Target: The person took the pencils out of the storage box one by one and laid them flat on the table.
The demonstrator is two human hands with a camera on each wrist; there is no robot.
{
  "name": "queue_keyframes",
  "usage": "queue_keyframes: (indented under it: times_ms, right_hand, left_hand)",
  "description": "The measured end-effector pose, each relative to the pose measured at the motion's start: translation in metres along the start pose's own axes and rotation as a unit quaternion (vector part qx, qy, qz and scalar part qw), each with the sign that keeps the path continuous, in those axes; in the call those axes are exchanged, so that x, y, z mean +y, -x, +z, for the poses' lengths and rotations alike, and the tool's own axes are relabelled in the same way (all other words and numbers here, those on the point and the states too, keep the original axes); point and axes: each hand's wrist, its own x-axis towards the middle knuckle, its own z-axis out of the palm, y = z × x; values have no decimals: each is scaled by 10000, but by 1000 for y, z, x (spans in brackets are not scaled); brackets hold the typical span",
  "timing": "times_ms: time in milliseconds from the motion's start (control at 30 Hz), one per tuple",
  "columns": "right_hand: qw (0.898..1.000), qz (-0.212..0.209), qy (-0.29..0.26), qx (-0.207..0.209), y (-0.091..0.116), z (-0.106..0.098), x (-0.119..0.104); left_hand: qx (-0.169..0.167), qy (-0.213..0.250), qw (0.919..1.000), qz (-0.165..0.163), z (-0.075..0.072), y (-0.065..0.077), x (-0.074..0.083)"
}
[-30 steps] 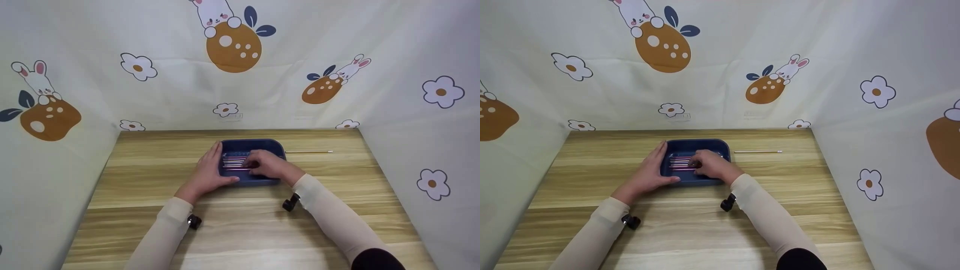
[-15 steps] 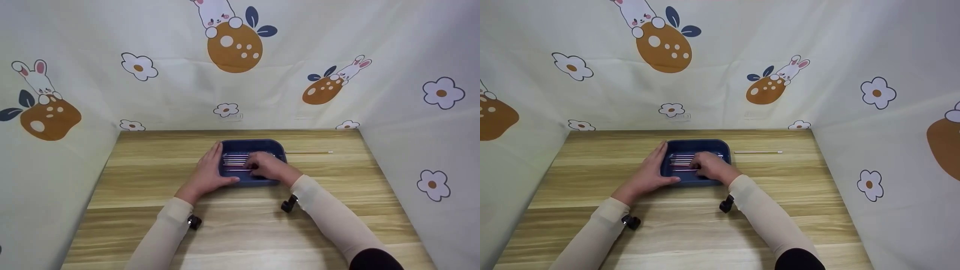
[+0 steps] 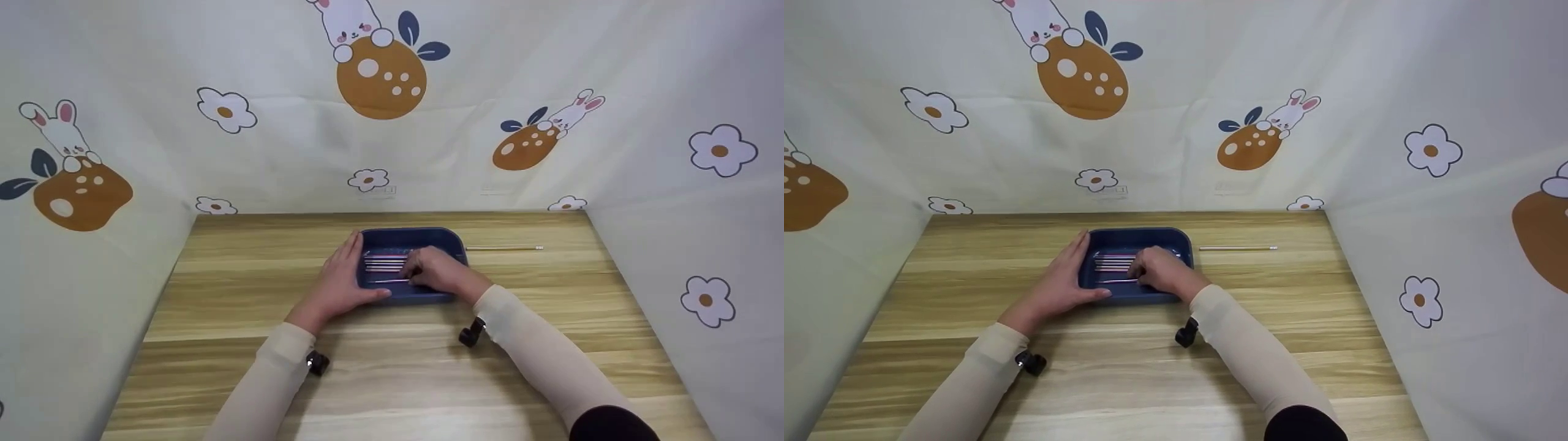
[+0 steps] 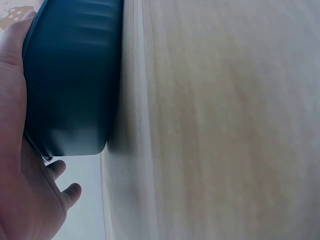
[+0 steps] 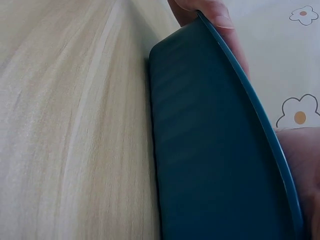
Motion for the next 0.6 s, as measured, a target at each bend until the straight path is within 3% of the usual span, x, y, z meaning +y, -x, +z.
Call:
queue_keyframes:
  times_ms: [600]
  right_hand:
    - [9997,-117,182,116,2,-1,0]
  left_hand:
    - [-26,64,9999,-104,0,0,1]
